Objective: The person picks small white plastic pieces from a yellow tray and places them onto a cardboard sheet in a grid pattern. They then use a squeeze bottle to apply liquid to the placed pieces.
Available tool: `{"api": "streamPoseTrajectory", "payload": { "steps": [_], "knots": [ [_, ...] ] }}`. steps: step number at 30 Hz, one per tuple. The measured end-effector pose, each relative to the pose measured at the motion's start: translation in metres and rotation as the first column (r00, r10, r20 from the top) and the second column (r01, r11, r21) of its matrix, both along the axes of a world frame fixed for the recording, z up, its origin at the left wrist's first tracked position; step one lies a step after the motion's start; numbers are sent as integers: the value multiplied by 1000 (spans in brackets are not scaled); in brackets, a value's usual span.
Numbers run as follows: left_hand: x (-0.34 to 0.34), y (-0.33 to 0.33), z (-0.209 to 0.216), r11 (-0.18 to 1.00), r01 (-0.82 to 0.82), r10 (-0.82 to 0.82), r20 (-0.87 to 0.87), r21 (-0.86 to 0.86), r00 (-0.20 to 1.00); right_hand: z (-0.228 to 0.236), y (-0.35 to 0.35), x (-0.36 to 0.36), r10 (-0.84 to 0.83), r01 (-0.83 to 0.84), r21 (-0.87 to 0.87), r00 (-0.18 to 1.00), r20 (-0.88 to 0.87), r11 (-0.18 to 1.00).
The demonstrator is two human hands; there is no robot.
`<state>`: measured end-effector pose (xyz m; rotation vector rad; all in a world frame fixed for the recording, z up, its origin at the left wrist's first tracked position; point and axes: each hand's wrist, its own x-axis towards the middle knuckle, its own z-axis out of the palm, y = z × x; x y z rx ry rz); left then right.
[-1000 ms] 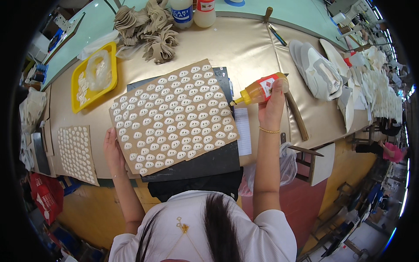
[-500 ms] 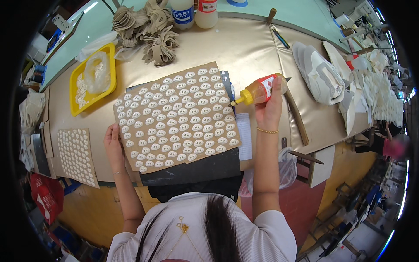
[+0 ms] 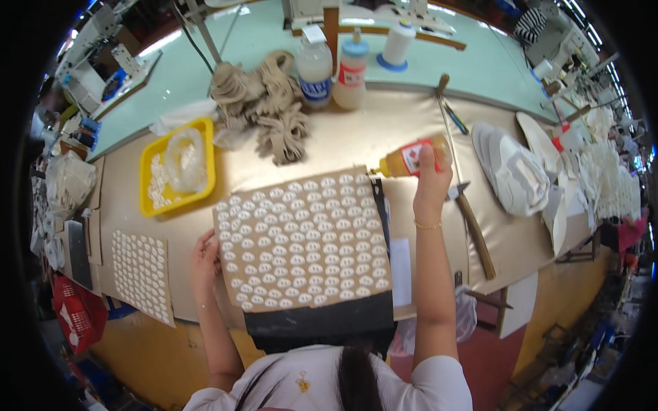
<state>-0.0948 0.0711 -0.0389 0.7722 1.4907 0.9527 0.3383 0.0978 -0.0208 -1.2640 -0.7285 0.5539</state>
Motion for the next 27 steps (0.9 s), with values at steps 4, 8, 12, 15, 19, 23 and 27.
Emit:
{"api": "streamPoseTrajectory", "payload": {
  "steps": [4,8,12,15,19,23,27],
  "knots": [
    [-6,4,1,998,59,-59,1,-18,998,8,4,1,89,-89,6,983,-163,996],
    [-4,12,0,998,53,-51,67,-28,996,2,11,9,65,-66,-76,998,-16,995],
    [-9,15,-4,997,71,-68,85,-38,994,8,14,5,95,-98,-25,992,-88,995],
    [-7,18,0,997,58,-55,64,-52,996,13,20,0,100,-100,-7,994,-54,995],
    [-10,17,-1,985,140,-137,42,-96,990,15,23,0,149,-142,-89,985,85,986],
    [-13,20,-2,976,197,-191,61,-98,980,20,23,-5,151,-114,-162,958,242,980],
    [-16,20,-4,973,212,-204,91,-87,975,22,27,-18,96,-64,-126,958,270,990]
  ]
}}
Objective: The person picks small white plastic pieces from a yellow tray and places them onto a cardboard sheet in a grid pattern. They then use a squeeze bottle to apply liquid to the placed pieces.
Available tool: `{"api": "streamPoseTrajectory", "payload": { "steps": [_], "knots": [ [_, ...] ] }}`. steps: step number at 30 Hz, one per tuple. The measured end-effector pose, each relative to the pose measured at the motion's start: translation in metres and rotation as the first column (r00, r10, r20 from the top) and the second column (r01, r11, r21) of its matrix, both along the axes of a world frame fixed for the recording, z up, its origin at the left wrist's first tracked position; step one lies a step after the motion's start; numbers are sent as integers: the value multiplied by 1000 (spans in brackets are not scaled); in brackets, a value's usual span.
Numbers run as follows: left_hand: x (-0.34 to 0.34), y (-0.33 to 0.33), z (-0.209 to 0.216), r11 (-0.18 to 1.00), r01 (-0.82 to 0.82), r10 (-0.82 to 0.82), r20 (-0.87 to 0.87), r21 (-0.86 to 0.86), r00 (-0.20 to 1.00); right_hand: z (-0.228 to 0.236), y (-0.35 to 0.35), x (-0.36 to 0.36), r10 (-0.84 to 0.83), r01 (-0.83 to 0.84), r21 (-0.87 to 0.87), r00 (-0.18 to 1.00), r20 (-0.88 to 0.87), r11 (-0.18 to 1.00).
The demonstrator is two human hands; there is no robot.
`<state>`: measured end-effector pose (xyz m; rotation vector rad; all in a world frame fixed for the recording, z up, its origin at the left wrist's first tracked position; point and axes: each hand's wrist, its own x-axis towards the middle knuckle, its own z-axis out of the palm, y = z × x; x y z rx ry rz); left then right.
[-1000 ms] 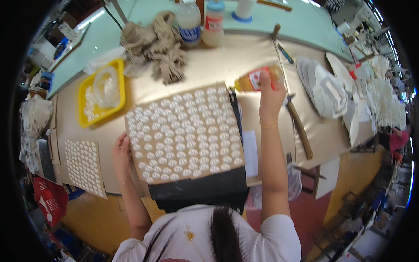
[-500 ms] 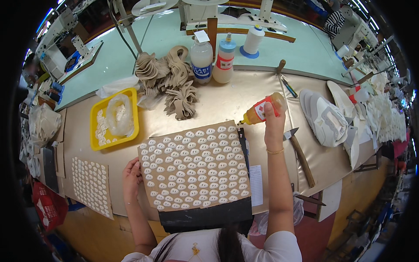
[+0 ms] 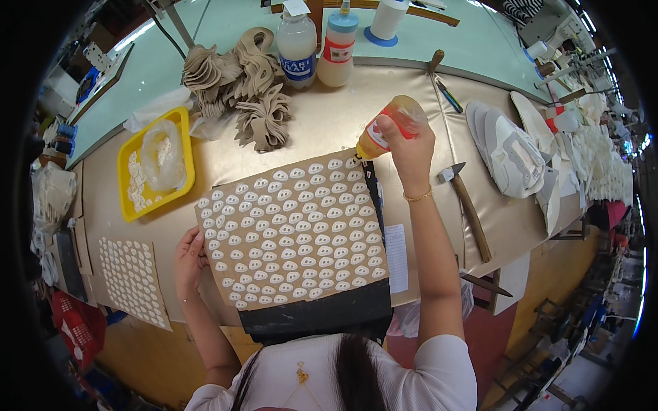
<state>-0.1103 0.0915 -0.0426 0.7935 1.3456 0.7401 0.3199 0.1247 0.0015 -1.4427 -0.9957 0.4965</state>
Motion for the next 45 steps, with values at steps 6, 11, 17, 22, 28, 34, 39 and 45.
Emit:
{"api": "streamPoseTrajectory", "payload": {
  "steps": [6,11,17,22,28,34,39,45],
  "knots": [
    [0,0,1,1000,-3,3,27,2,1000,3,7,-7,39,-37,-31,997,73,999],
    [0,0,0,1000,-14,14,20,5,1000,2,12,-11,65,-60,-36,986,151,998],
    [1,0,-1,1000,-17,17,23,19,1000,6,14,-13,84,-75,-51,977,197,996],
    [0,-1,-3,999,-16,15,28,36,999,8,11,-11,63,-53,-46,964,258,998],
    [1,-1,-2,999,-24,24,-1,33,1000,1,6,-3,23,-19,-19,971,239,1000],
    [1,0,-1,999,-15,15,5,39,1000,0,3,-2,-5,3,11,984,180,1000],
    [0,0,-2,999,-21,21,-9,27,1000,-3,-1,-4,-18,9,59,986,167,998],
    [-3,0,-5,1000,-1,1,19,22,1000,-12,-16,-11,-9,-3,107,994,110,994]
  ]
}}
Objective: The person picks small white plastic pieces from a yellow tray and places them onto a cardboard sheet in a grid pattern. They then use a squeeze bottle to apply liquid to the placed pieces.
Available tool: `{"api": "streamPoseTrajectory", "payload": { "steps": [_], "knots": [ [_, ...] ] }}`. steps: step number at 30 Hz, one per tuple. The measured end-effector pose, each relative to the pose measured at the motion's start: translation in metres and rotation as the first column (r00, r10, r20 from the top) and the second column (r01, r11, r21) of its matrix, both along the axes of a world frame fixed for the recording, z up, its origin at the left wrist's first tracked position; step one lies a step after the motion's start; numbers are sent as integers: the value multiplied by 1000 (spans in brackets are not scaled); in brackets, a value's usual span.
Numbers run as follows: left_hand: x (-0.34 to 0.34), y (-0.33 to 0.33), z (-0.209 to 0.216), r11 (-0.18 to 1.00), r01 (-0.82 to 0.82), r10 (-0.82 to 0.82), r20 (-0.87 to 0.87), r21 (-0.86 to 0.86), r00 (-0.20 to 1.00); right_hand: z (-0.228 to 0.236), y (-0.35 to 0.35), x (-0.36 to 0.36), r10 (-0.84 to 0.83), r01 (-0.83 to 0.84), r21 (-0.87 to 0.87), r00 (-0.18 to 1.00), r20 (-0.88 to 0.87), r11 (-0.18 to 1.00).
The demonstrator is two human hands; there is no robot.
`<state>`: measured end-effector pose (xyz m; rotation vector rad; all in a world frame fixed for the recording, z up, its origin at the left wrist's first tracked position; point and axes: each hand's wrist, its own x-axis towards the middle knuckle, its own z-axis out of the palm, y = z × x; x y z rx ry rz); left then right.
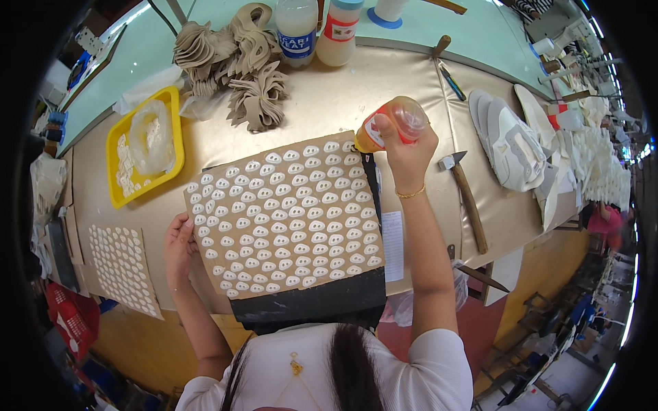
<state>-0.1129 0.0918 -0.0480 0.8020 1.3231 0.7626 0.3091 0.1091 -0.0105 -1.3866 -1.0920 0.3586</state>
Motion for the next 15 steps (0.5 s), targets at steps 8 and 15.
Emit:
{"api": "streamPoseTrajectory", "payload": {
  "steps": [8,15],
  "knots": [
    [-1,0,2,1000,13,-13,-1,-5,1000,-3,-4,-14,42,-47,72,997,71,996],
    [2,0,5,1000,3,-3,0,-2,1000,4,5,-18,24,-51,101,967,254,994]
  ]
}}
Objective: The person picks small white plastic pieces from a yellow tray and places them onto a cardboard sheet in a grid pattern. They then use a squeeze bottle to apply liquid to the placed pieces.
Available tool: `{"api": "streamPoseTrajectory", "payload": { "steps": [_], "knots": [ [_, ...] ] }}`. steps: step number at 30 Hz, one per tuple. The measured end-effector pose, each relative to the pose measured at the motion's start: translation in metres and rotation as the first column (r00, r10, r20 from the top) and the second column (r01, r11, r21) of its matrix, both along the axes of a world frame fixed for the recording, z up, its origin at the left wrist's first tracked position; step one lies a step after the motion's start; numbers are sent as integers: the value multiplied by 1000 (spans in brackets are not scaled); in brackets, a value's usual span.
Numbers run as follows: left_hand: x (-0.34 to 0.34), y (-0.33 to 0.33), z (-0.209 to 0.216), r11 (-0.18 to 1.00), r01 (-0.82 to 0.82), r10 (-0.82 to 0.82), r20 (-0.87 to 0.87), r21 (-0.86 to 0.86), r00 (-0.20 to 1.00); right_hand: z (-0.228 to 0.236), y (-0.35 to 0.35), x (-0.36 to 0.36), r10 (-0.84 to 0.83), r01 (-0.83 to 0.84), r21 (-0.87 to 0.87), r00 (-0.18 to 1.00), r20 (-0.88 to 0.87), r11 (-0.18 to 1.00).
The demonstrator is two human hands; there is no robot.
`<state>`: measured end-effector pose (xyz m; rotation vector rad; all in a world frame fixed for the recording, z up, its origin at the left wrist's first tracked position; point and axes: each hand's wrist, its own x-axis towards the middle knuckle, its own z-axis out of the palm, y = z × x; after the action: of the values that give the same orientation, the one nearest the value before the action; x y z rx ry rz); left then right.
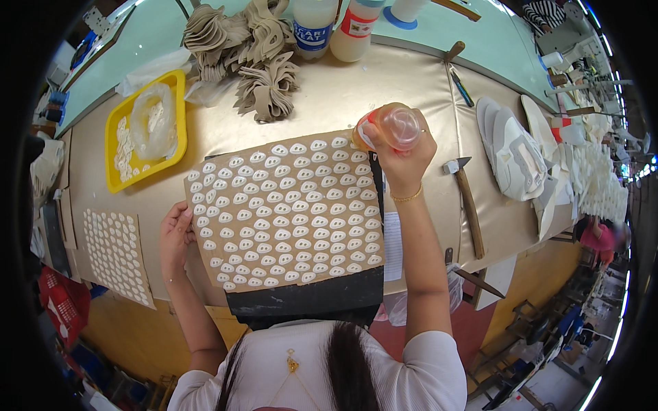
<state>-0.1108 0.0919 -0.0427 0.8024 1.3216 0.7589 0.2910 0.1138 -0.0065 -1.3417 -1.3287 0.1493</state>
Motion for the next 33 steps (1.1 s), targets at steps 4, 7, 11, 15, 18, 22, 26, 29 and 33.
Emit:
{"api": "streamPoseTrajectory", "payload": {
  "steps": [4,7,11,15,18,22,26,29,33],
  "knots": [
    [0,-1,0,1000,-4,4,17,5,1000,4,4,1,-12,14,-35,997,75,999],
    [0,0,0,1000,-7,7,15,3,1000,8,6,2,-2,10,-51,987,159,999],
    [0,0,0,1000,-8,8,14,-1,1000,9,8,4,-13,22,-54,988,157,998],
    [-1,0,-2,1000,-7,7,12,0,1000,13,6,10,-37,52,-93,987,154,994],
    [-1,-1,-2,1000,-15,15,4,1,1000,13,2,19,-34,48,-86,988,148,995],
    [0,0,-1,1000,-9,9,20,5,1000,13,6,12,-26,17,-42,969,-246,999],
    [0,0,0,1000,-8,8,-8,-1,1000,2,12,4,-5,-23,-109,969,-247,994],
    [-2,0,-2,1000,-6,6,-7,-6,1000,0,15,0,-17,-14,-133,974,-227,991],
    [-3,0,-4,1000,-5,5,-13,-8,1000,1,16,-1,-11,-19,-134,976,-217,991]
  ]
}}
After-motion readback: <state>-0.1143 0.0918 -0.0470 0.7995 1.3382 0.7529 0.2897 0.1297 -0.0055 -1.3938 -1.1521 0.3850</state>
